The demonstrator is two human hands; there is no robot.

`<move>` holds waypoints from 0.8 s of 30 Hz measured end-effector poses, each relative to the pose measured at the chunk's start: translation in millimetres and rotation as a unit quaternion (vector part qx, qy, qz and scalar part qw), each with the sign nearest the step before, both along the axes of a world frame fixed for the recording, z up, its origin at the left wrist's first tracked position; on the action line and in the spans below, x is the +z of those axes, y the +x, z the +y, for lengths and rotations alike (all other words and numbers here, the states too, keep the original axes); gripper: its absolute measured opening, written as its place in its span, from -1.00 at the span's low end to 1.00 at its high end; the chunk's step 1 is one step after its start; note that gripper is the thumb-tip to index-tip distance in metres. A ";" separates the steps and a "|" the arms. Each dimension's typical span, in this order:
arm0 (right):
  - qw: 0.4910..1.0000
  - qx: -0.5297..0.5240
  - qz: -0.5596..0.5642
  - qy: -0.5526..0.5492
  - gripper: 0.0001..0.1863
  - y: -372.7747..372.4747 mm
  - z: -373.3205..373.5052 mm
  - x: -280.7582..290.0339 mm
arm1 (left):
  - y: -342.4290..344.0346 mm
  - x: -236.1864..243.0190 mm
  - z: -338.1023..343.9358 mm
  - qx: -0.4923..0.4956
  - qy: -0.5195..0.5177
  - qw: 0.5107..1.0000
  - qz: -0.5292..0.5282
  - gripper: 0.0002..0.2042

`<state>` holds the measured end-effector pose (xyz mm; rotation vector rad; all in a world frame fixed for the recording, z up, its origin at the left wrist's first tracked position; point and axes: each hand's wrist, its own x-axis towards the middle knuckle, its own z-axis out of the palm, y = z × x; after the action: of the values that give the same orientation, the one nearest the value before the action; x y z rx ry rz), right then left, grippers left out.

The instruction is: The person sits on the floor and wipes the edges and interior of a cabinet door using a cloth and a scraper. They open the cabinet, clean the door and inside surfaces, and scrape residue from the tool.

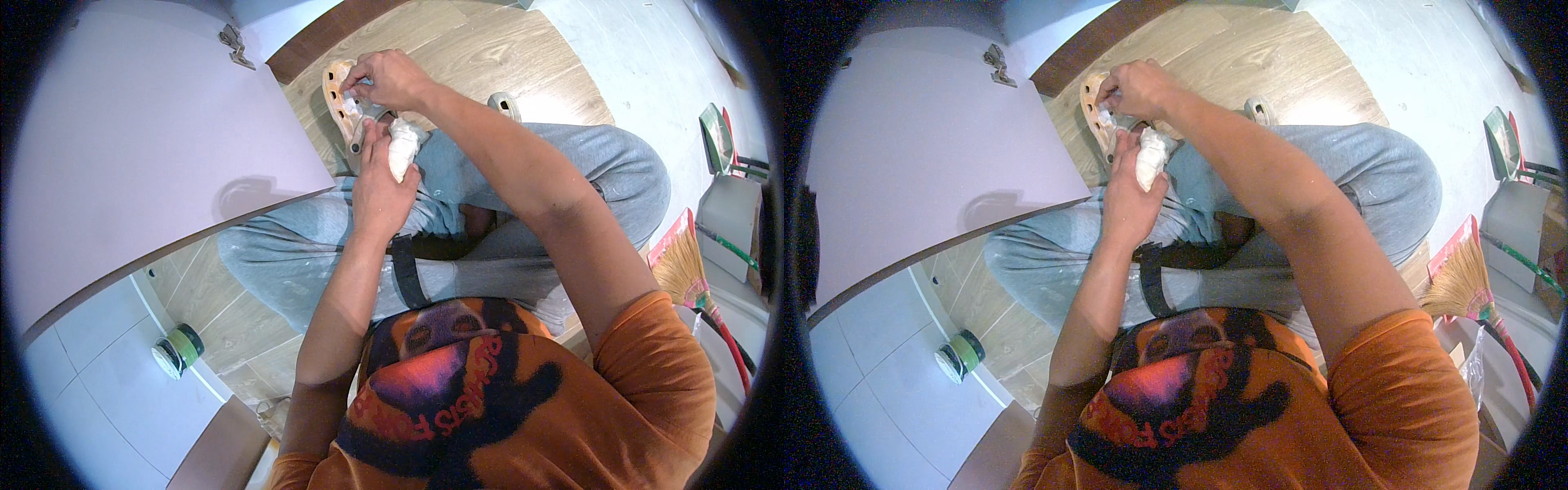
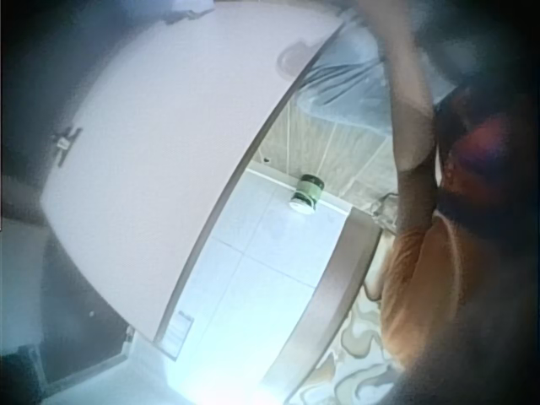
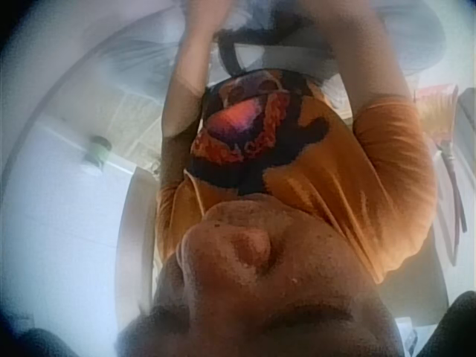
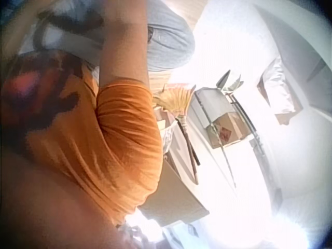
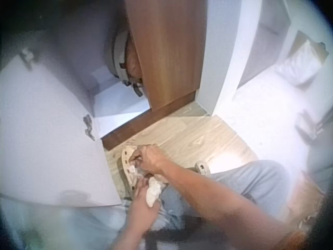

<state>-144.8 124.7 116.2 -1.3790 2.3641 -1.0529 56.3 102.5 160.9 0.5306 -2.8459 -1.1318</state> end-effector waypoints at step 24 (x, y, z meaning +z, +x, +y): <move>0.990 0.064 0.100 0.079 -0.78 1.9 3.4 22.1 | 0.4 -0.1 0.0 0.007 -0.003 1.000 0.006 -0.38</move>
<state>-143.0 128.1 138.3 -1.6158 2.3964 -0.7064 56.6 102.5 160.8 0.5399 -2.8292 -1.1201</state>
